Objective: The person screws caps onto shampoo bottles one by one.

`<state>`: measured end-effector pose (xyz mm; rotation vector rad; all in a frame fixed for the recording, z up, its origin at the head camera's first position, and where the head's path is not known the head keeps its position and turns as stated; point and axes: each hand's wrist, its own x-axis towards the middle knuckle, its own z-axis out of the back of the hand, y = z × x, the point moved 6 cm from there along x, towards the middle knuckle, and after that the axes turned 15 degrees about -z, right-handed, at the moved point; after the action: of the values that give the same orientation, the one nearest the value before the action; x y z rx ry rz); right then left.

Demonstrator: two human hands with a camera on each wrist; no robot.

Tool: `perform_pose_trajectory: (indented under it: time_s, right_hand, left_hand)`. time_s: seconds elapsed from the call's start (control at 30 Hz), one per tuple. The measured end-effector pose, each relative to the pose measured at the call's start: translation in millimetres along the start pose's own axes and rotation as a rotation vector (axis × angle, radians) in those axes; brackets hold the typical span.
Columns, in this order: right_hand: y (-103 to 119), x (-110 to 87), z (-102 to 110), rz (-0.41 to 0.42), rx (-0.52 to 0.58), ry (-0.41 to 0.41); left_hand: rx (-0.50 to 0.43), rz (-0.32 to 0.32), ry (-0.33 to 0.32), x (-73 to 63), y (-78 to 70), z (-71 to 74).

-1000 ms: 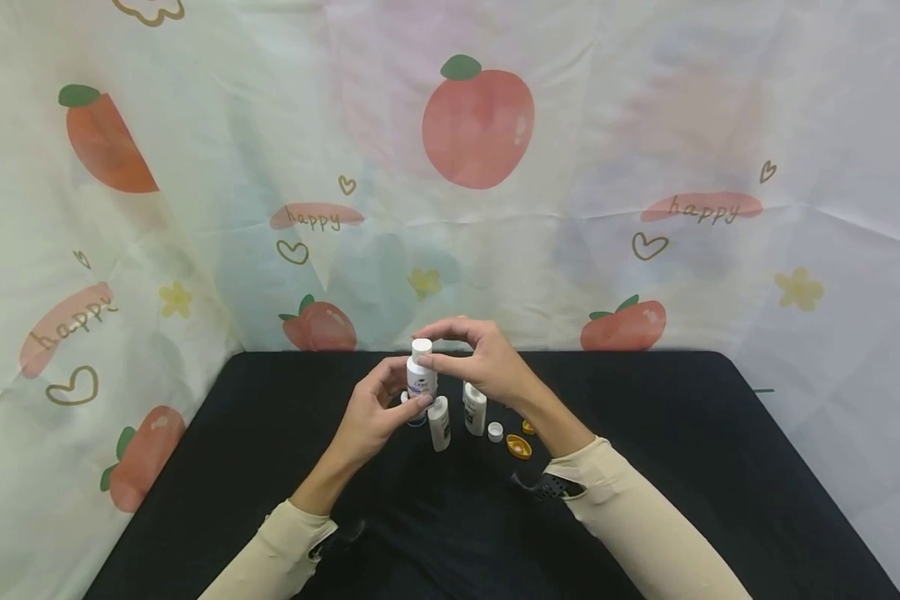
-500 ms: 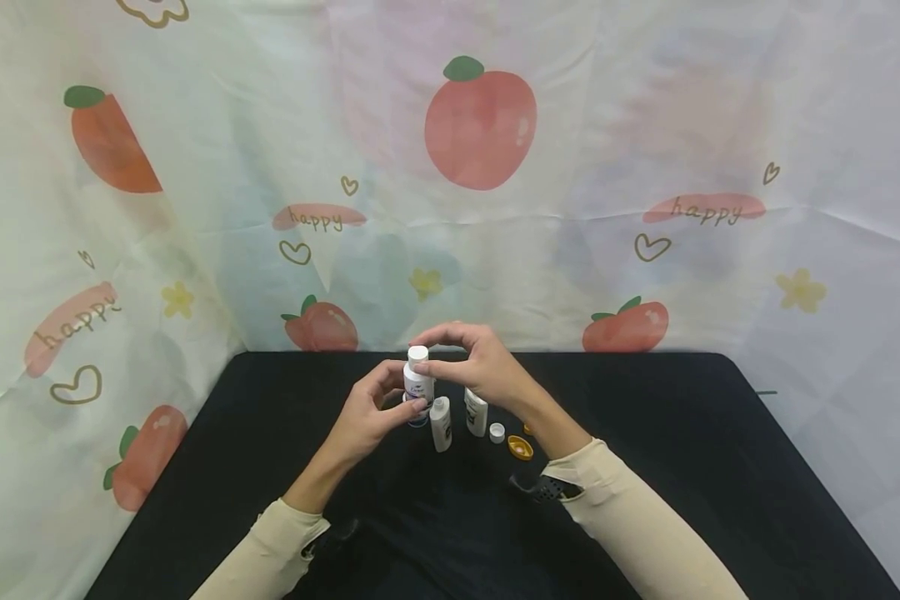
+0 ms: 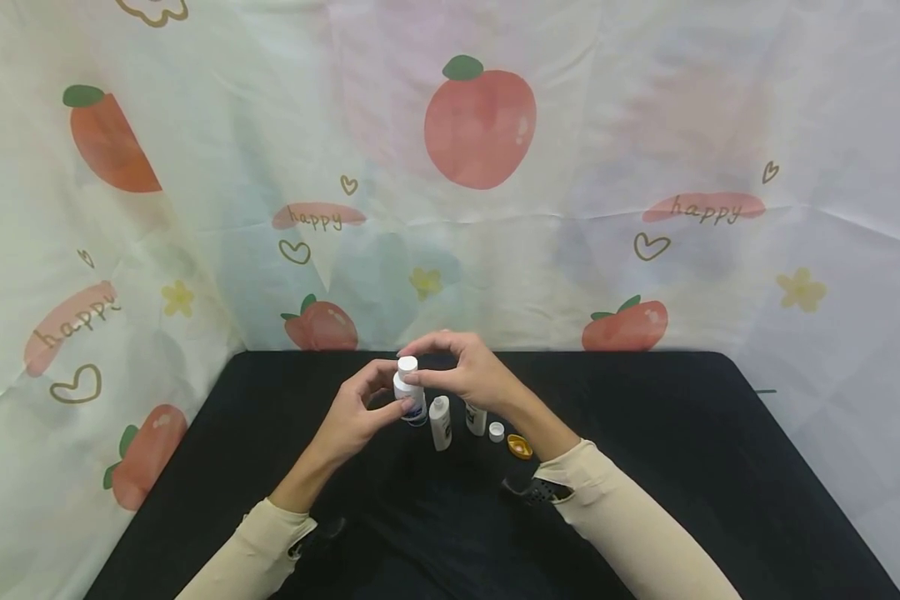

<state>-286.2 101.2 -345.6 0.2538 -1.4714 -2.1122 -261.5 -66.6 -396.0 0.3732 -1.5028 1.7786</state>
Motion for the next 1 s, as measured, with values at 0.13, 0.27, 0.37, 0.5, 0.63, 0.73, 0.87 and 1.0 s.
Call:
perform_pose_trajectory:
  time_s: [0.13,0.27,0.37,0.5,0.63,0.73,0.87,1.0]
  right_hand:
    - [0,0.4,-3,0.001,-0.004,0.011]
    - [-1,1.7,-8,0.012,0.010,0.033]
    - [-2,2.3,-10,0.012,0.023,0.044]
    - [-4,2.4,-13,0.011,0.027,0.046]
    - [-6,2.0,-14,-0.010,0.023,0.047]
    - [-7,1.8,-13,-0.030,0.018,0.046]
    - [-7,1.1,-11,-0.043,-0.015,0.035]
    - [-4,0.5,-10,-0.029,-0.078,0.025]
  left_hand:
    - [0.024,0.006,0.025,-2.7,0.9,2.9]
    - [0.030,0.016,0.040,-5.8,1.2,5.1]
    - [-0.002,0.025,0.046,-7.9,1.4,5.6]
    - [-0.042,0.033,0.042,-10.3,1.9,6.3]
    - [-0.051,0.037,0.032,-12.1,3.3,6.4]
    - [-0.047,0.037,0.031,-13.2,4.7,6.1]
    - [-0.033,0.038,0.030,-14.6,5.9,6.5]
    - [-0.027,0.034,0.031,-14.8,6.2,7.1]
